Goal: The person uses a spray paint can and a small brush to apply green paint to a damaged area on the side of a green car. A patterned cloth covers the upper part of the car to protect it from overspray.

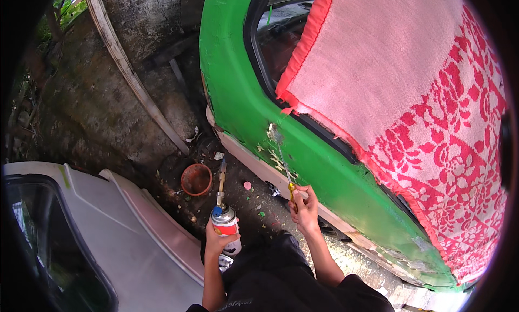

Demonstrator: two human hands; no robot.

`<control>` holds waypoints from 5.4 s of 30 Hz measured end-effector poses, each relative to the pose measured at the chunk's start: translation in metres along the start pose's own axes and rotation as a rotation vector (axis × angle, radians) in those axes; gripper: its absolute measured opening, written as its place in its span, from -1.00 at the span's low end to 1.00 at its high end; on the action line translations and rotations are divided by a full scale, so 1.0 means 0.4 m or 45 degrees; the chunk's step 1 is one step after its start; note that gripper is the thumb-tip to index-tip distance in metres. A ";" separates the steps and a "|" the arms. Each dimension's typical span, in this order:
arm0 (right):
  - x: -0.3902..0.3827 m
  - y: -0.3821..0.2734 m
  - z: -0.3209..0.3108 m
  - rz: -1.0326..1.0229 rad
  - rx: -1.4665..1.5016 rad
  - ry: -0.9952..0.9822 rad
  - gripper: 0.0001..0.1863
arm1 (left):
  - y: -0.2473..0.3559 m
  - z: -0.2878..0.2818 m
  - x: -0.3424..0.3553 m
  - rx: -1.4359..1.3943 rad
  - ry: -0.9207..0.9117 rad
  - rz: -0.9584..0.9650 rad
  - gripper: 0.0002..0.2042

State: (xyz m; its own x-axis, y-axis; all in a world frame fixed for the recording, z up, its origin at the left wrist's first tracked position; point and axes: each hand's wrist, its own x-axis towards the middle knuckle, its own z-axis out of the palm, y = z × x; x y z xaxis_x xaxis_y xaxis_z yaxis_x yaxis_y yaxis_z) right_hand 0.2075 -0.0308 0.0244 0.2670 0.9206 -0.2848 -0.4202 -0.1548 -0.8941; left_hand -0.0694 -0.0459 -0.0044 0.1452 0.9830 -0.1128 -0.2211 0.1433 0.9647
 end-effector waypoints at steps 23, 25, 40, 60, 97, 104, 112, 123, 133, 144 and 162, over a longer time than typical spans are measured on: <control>-0.018 0.005 -0.004 0.001 -0.043 0.029 -0.82 | -0.012 -0.020 0.016 0.073 0.046 0.038 -0.34; 0.012 0.020 0.015 -0.044 -0.005 -0.021 -0.84 | -0.015 -0.025 0.014 0.048 0.065 0.020 -0.35; -0.001 0.007 0.013 0.002 0.066 -0.010 -0.84 | -0.015 -0.017 0.020 0.038 0.011 0.036 -0.37; 0.013 0.012 0.059 0.092 0.167 -0.023 -0.85 | -0.021 -0.035 0.060 0.075 -0.053 0.011 -0.31; 0.009 0.012 0.043 0.098 0.290 -0.040 -0.83 | -0.006 0.056 0.182 -0.105 -0.502 -0.202 -0.30; -0.001 0.013 0.024 0.094 0.295 -0.059 -0.82 | 0.007 0.062 0.176 -0.144 -0.492 -0.191 -0.30; -0.005 0.005 0.030 0.097 0.265 -0.038 -0.84 | -0.003 0.044 0.181 -0.111 -0.490 -0.184 -0.30; -0.006 0.026 0.025 0.088 0.311 -0.017 -0.91 | -0.009 0.040 0.181 -0.100 -0.503 -0.196 -0.32; -0.012 0.006 0.006 0.035 0.117 -0.025 -0.86 | -0.010 -0.038 0.102 -0.107 -0.226 -0.073 -0.31; 0.011 0.013 0.021 0.037 0.119 0.001 -0.87 | 0.001 -0.107 0.057 -0.111 0.294 0.110 -0.34; 0.024 0.004 0.061 0.017 0.174 -0.039 -0.87 | -0.022 -0.052 0.046 -0.155 0.048 0.027 -0.37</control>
State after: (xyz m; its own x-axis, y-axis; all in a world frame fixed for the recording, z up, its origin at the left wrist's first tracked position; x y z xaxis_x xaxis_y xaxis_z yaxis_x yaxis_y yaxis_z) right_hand 0.1882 -0.0133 0.0289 0.2353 0.9296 -0.2837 -0.5382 -0.1184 -0.8344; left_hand -0.0848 -0.0265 -0.0201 0.1030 0.9893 -0.1035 -0.3395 0.1328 0.9312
